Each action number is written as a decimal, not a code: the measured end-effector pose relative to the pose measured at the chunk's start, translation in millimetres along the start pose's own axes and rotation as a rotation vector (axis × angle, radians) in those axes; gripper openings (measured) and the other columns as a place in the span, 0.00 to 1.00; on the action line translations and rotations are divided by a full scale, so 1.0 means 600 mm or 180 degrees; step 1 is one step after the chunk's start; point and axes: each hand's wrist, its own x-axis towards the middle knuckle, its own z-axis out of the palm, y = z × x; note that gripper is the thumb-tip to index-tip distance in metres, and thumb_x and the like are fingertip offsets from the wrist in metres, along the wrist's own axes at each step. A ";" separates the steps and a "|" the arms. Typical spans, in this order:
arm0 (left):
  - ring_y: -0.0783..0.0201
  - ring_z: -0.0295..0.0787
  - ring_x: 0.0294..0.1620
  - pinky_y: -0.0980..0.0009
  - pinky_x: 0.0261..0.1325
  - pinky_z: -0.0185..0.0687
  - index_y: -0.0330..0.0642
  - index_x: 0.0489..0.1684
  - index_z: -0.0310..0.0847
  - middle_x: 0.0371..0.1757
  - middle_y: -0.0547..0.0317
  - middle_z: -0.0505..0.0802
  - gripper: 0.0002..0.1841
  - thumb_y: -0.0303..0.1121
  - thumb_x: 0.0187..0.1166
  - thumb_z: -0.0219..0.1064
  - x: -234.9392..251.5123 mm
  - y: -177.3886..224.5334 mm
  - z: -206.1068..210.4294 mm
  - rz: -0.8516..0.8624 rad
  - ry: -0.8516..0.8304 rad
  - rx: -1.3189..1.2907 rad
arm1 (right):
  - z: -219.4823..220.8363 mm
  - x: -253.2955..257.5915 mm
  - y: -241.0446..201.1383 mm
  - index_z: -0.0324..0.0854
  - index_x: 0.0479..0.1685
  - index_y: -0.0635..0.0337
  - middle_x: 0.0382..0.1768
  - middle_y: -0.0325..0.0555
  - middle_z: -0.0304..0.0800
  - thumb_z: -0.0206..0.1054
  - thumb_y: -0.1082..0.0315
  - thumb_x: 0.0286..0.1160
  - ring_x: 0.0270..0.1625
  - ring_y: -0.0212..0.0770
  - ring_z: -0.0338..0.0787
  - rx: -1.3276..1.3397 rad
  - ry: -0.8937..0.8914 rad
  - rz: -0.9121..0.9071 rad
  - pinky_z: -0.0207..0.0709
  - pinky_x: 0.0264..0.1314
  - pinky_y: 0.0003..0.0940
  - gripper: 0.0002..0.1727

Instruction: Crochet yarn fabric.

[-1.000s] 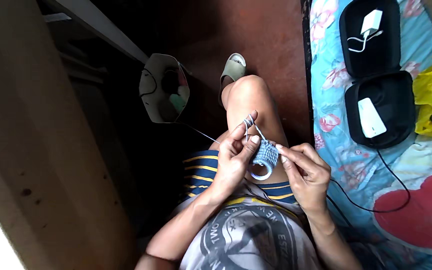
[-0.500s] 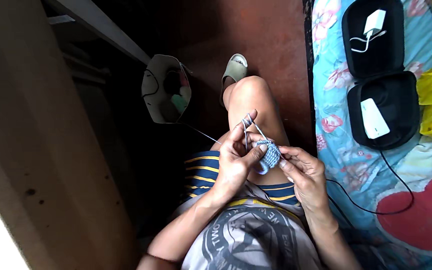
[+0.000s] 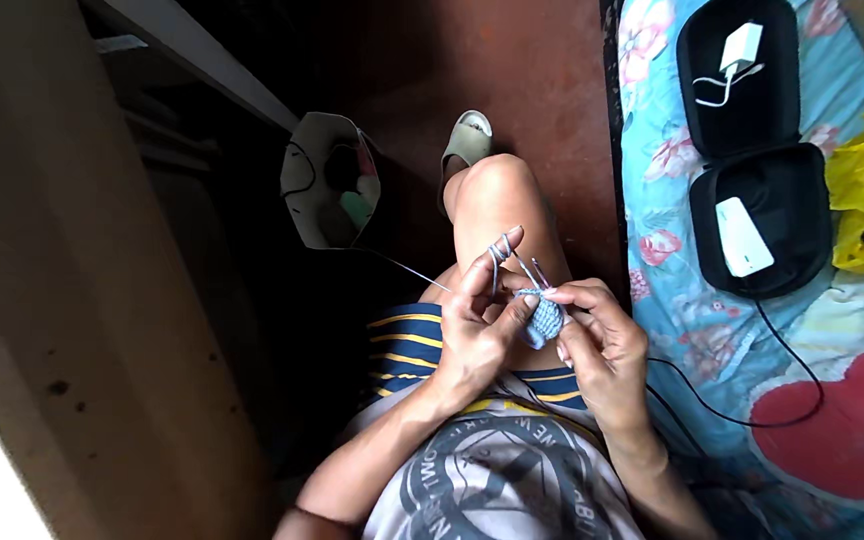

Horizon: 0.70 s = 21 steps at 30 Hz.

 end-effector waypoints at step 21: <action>0.74 0.89 0.41 0.75 0.51 0.87 0.34 0.75 0.73 0.43 0.65 0.93 0.29 0.13 0.70 0.63 0.002 -0.003 0.001 0.0177 0.0174 -0.0268 | 0.015 0.018 -0.009 0.85 0.48 0.63 0.45 0.38 0.84 0.63 0.73 0.80 0.28 0.18 0.78 -0.0241 0.0155 -0.0160 0.76 0.27 0.11 0.07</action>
